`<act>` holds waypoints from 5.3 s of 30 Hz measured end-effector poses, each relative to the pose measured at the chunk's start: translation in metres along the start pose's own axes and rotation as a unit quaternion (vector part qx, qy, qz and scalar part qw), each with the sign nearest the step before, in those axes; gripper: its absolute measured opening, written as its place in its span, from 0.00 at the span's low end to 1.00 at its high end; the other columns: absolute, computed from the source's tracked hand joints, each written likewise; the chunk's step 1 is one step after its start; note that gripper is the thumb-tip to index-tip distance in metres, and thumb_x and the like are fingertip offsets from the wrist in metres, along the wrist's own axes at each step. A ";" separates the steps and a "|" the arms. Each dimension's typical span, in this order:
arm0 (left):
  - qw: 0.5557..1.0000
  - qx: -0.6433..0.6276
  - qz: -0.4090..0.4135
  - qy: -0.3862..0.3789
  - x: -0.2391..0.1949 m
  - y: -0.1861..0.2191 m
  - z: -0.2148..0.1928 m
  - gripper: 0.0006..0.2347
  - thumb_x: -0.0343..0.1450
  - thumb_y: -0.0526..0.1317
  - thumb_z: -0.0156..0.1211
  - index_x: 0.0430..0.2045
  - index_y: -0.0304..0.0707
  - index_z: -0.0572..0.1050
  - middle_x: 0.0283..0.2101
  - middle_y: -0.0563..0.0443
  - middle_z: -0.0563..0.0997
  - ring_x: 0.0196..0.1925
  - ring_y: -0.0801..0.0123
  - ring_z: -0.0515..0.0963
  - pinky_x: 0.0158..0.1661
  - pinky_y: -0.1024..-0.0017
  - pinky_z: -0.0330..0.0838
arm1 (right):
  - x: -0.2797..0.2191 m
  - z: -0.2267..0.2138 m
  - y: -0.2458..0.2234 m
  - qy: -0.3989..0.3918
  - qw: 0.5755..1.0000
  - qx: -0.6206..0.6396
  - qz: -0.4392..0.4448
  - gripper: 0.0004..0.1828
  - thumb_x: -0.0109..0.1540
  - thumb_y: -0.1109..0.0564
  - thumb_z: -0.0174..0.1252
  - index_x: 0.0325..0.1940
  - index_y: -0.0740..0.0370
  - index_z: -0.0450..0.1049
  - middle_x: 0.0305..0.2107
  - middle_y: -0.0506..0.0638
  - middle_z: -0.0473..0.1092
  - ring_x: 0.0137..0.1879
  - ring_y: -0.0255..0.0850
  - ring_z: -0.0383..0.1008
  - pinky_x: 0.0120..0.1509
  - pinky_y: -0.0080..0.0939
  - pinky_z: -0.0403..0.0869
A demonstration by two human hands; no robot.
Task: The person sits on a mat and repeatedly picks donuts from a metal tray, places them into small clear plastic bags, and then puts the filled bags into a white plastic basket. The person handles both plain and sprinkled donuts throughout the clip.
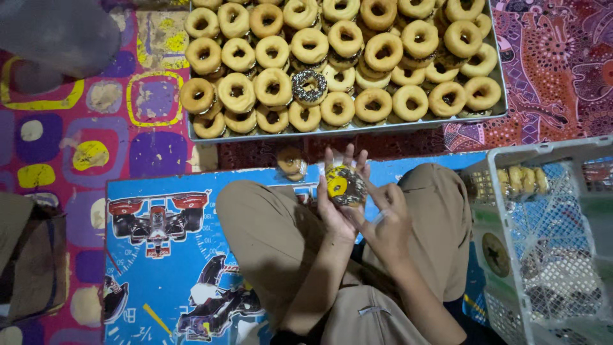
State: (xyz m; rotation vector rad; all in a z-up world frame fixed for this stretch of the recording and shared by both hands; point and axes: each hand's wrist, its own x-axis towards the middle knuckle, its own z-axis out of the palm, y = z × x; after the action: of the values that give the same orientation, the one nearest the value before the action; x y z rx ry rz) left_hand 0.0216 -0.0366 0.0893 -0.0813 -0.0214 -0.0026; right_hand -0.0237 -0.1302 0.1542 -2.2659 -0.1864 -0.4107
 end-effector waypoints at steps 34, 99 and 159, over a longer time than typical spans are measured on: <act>0.602 0.768 -0.198 -0.088 -0.074 0.051 0.001 0.10 0.75 0.38 0.56 0.29 0.25 0.74 0.29 0.40 0.80 0.33 0.62 0.79 0.34 0.65 0.71 | 0.059 -0.086 -0.030 -0.216 0.931 -0.032 -0.294 0.20 0.47 0.57 0.63 0.44 0.54 0.82 0.35 0.45 0.73 0.42 0.45 0.72 0.41 0.44 0.72; 0.443 0.856 0.148 0.222 0.074 0.199 -0.214 0.19 0.67 0.44 0.73 0.39 0.26 0.73 0.31 0.35 0.82 0.34 0.49 0.85 0.37 0.60 0.78 | 0.024 0.312 0.149 -0.024 0.942 0.172 0.288 0.22 0.56 0.51 0.75 0.42 0.70 0.77 0.34 0.58 0.78 0.41 0.41 0.76 0.47 0.42 0.74; 0.577 0.744 -0.050 -0.334 -0.092 -0.039 -0.074 0.61 0.50 0.61 0.81 0.75 0.33 0.49 0.76 0.37 0.60 0.77 0.47 0.62 0.77 0.52 0.55 | -0.129 -0.063 0.145 -0.117 0.964 0.215 0.103 0.63 0.44 0.50 0.79 0.76 0.58 0.50 0.69 0.58 0.56 0.77 0.51 0.58 0.79 0.52 0.61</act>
State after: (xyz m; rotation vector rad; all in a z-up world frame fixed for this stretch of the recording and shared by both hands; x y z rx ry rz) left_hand -0.0686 -0.0810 0.0170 1.6670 -0.7932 -0.0671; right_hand -0.1208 -0.2736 0.0463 -1.8738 -0.1421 0.0126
